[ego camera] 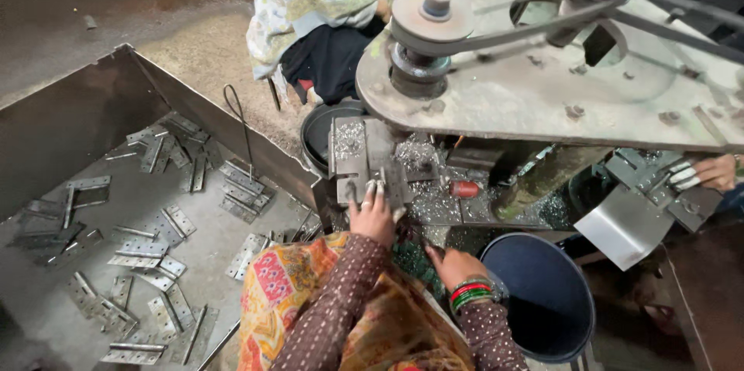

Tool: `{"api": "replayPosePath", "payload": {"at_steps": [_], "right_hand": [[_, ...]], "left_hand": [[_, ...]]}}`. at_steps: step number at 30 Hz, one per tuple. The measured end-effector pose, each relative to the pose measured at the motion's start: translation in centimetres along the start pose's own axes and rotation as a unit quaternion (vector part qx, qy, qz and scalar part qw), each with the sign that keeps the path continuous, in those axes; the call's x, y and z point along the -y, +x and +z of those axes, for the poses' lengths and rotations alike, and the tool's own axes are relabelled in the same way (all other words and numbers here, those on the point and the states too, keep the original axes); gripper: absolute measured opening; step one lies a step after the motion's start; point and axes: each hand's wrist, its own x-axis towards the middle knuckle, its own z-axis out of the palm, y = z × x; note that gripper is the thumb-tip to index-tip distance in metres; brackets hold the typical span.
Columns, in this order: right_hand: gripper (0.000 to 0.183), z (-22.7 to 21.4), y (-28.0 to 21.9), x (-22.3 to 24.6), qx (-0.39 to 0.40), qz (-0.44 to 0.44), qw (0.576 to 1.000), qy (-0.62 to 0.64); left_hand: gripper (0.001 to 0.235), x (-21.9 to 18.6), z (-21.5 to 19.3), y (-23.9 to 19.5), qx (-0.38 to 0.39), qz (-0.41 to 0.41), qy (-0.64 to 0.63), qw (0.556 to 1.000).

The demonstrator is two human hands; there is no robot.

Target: The person uses a mechanical press to shape or punch metal hinge components, placing each piece into a jig and activating the machine, then transferring finished parts into a metal bin.

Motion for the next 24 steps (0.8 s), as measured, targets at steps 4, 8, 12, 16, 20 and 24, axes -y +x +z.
{"api": "replayPosePath", "payload": {"at_steps": [4, 8, 12, 16, 20, 24], "right_hand": [[0.076, -0.3, -0.3, 0.2, 0.004, 0.010, 1.000, -0.005], [0.079, 1.4, 0.9, -0.9, 0.051, 0.026, 0.998, 0.001], [0.075, 8.8, 0.6, -3.0, -0.083, 0.006, 0.996, 0.018], [0.074, 12.3, 1.2, -4.3, -0.071, 0.035, 0.997, 0.003], [0.078, 8.4, 3.2, -3.8, -0.058, -0.011, 0.998, 0.016], [0.088, 2.4, 3.1, -1.9, 0.055, -0.001, 0.998, -0.029]], "left_hand": [[0.056, 0.3, 0.0, 3.7, -0.005, -0.008, -0.046, 0.999], [0.055, 0.8, 1.6, 6.8, -0.081, -0.040, -0.134, 0.987], [0.049, 1.1, 2.6, 7.0, -0.077, -0.035, -0.095, 0.992], [0.048, 1.7, 3.1, 6.4, -0.088, -0.030, -0.125, 0.988], [0.047, 1.6, 2.7, 6.5, -0.085, -0.028, -0.130, 0.988], [0.060, 1.7, 1.9, 8.4, -0.029, -0.010, -0.032, 0.999]]}}
